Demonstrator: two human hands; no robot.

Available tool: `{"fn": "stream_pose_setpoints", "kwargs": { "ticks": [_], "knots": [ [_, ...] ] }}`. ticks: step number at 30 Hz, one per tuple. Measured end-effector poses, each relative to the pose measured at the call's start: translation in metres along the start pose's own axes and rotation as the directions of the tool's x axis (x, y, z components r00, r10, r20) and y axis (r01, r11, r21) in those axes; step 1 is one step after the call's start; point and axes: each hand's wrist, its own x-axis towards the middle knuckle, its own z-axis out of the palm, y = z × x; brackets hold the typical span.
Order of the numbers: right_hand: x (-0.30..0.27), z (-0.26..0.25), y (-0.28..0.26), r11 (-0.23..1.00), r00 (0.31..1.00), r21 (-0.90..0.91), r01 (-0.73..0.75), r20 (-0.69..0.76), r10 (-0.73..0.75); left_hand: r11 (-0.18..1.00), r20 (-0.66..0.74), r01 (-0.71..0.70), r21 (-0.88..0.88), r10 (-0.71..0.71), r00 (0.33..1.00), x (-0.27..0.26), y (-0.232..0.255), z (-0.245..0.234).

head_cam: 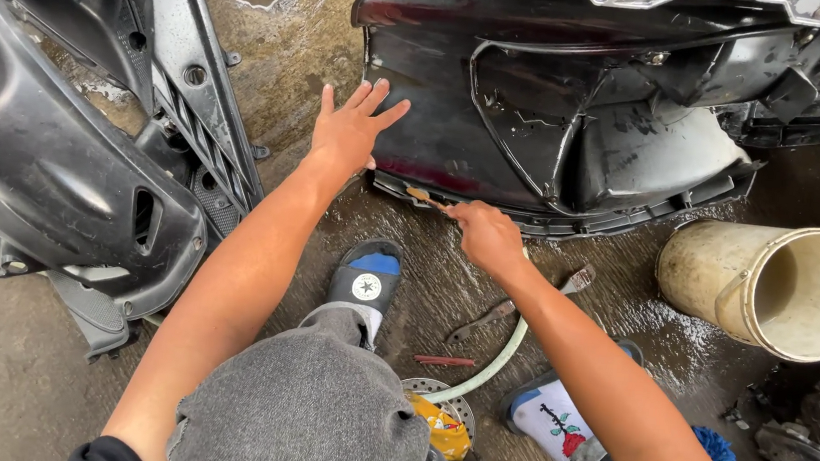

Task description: Cleaning motorcycle plastic parts using a brush and a water hose

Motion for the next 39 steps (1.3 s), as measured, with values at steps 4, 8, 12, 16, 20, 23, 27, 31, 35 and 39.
{"fn": "stream_pose_setpoints", "kwargs": {
  "ticks": [4, 8, 12, 16, 20, 23, 27, 31, 35, 39],
  "knots": [
    [-0.011, -0.015, 0.011, 0.998, 0.998, -0.035, -0.051, 0.03, 0.053, 1.0, -0.001, 0.002, 0.003, -0.002, 1.0, 0.001, 0.0, 0.002],
    [-0.01, -0.016, 0.012, 0.999, 0.997, -0.019, -0.038, 0.067, 0.039, 0.999, -0.036, 0.048, 0.012, -0.047, 0.998, 0.008, -0.001, 0.012],
    [0.003, -0.01, -0.016, 0.998, 0.998, 0.048, 0.033, 0.058, -0.036, 0.999, -0.046, 0.051, 0.009, -0.051, 0.998, 0.009, -0.001, 0.013],
    [0.029, 0.005, -0.031, 0.995, 0.995, -0.013, 0.095, 0.012, -0.094, 1.0, -0.029, 0.028, -0.015, -0.028, 0.999, 0.011, -0.001, 0.012],
    [0.043, 0.001, -0.03, 0.984, 0.994, -0.153, 0.088, 0.081, -0.076, 0.999, -0.02, 0.031, -0.011, -0.031, 0.999, 0.007, -0.001, 0.006],
    [0.049, 0.003, -0.014, 0.965, 0.993, -0.261, 0.007, 0.118, 0.025, 0.999, -0.002, 0.03, -0.011, -0.03, 1.0, 0.002, 0.002, 0.003],
    [0.055, 0.017, -0.039, 0.998, 0.99, -0.052, -0.017, 0.136, 0.024, 1.0, 0.003, 0.029, -0.01, -0.029, 1.0, 0.011, -0.002, 0.009],
    [0.049, 0.019, -0.043, 0.979, 0.986, 0.191, -0.071, 0.163, 0.04, 1.0, -0.001, 0.027, -0.013, -0.027, 1.0, 0.004, 0.001, 0.004],
    [0.037, 0.01, -0.028, 0.989, 0.982, 0.089, -0.122, 0.157, 0.107, 1.0, -0.012, 0.024, -0.002, -0.024, 1.0, 0.004, 0.002, 0.006],
    [0.033, 0.025, -0.055, 0.981, 0.989, 0.157, -0.117, 0.105, 0.101, 0.999, -0.022, 0.043, 0.024, -0.043, 0.999, 0.003, 0.003, 0.004]
  ]
}}
